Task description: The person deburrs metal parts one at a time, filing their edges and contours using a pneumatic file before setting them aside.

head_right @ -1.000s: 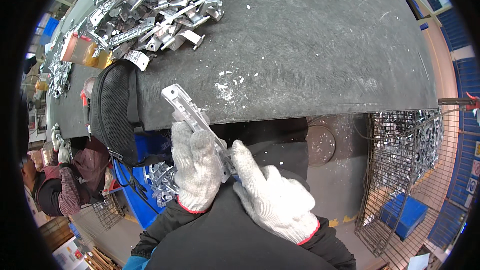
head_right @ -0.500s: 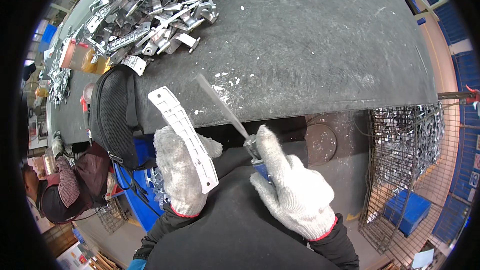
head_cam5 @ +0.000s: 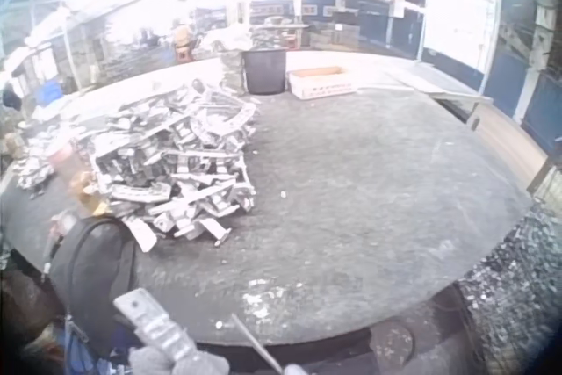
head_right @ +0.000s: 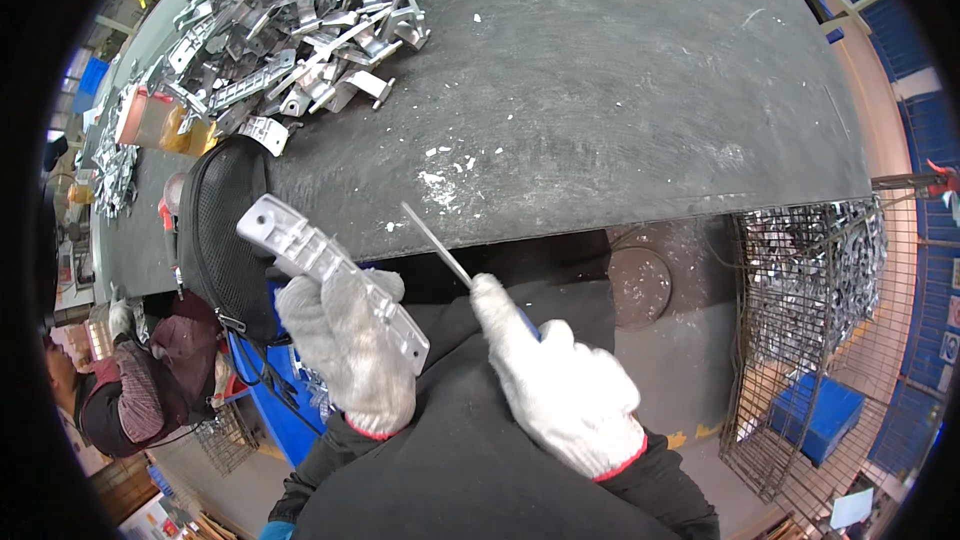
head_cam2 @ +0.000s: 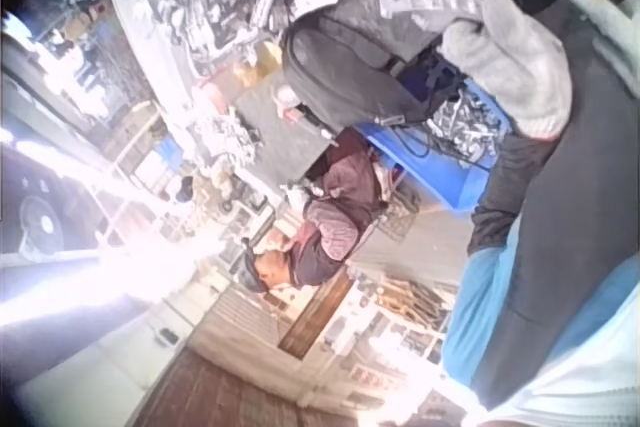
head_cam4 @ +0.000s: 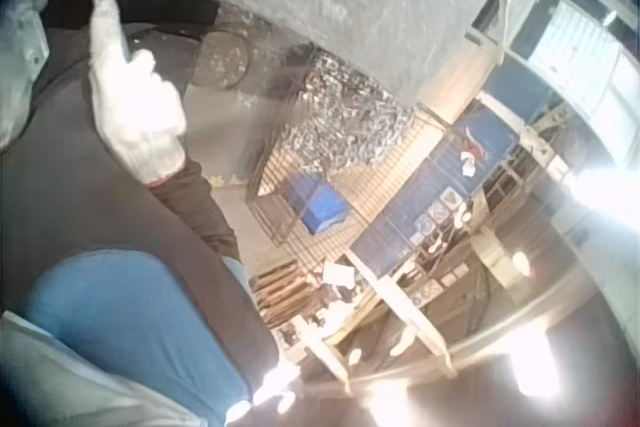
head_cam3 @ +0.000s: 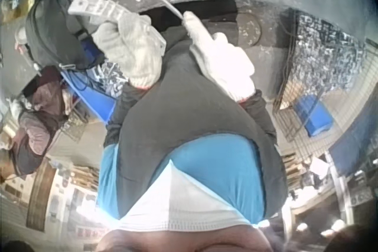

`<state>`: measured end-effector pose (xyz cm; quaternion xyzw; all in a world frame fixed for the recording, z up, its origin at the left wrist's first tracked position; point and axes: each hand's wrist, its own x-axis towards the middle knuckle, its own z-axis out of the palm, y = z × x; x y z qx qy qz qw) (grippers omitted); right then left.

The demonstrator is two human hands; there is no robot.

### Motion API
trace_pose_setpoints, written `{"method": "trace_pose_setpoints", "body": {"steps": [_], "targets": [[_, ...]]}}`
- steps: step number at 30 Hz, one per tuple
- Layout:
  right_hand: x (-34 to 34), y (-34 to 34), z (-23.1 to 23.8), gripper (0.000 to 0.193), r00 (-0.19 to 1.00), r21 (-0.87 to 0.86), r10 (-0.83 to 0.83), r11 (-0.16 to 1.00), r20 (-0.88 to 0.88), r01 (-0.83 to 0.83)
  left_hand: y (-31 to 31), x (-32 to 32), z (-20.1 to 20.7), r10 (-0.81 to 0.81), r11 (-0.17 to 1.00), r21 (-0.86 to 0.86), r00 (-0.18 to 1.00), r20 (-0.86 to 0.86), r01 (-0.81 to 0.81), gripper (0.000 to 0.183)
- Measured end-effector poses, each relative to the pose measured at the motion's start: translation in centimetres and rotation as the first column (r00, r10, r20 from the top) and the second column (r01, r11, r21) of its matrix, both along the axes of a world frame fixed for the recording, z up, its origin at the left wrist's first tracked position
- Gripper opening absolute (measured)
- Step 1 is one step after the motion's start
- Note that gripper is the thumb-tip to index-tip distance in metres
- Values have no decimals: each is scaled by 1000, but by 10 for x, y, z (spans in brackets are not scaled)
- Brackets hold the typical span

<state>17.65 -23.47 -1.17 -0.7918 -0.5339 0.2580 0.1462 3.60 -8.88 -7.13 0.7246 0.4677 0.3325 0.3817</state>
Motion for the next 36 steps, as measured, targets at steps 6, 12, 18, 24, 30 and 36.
{"method": "trace_pose_setpoints", "body": {"steps": [6, 12, 18, 24, 30, 36], "targets": [[12, 4, 1, 82, 999, 53, 18, 998, -51, -15, -2, 0, -8, 195, 791, -578, 813, 548, 200, 43], [37, -3, 3, 79, 895, 93, 55, 996, -442, -16, -3, -10, 19, 9, 685, -603, 824, 567, 408, 50], [59, -8, 12, 80, 771, -55, 57, 991, -634, -118, 3, -16, 30, -7, 604, -667, 840, 543, 436, 36], [70, -12, 13, 81, 647, -139, -25, 982, -762, -125, 1, -17, 49, -133, 517, -776, 929, 345, 361, 36], [62, -13, 10, 73, 741, 36, 169, 981, -650, -193, 6, -22, 30, -13, 509, -685, 800, 600, 521, 45], [53, -13, 27, 65, 957, -121, 281, 955, 67, -272, 3, -31, 31, 173, 315, -722, 710, 682, 616, 41]]}}
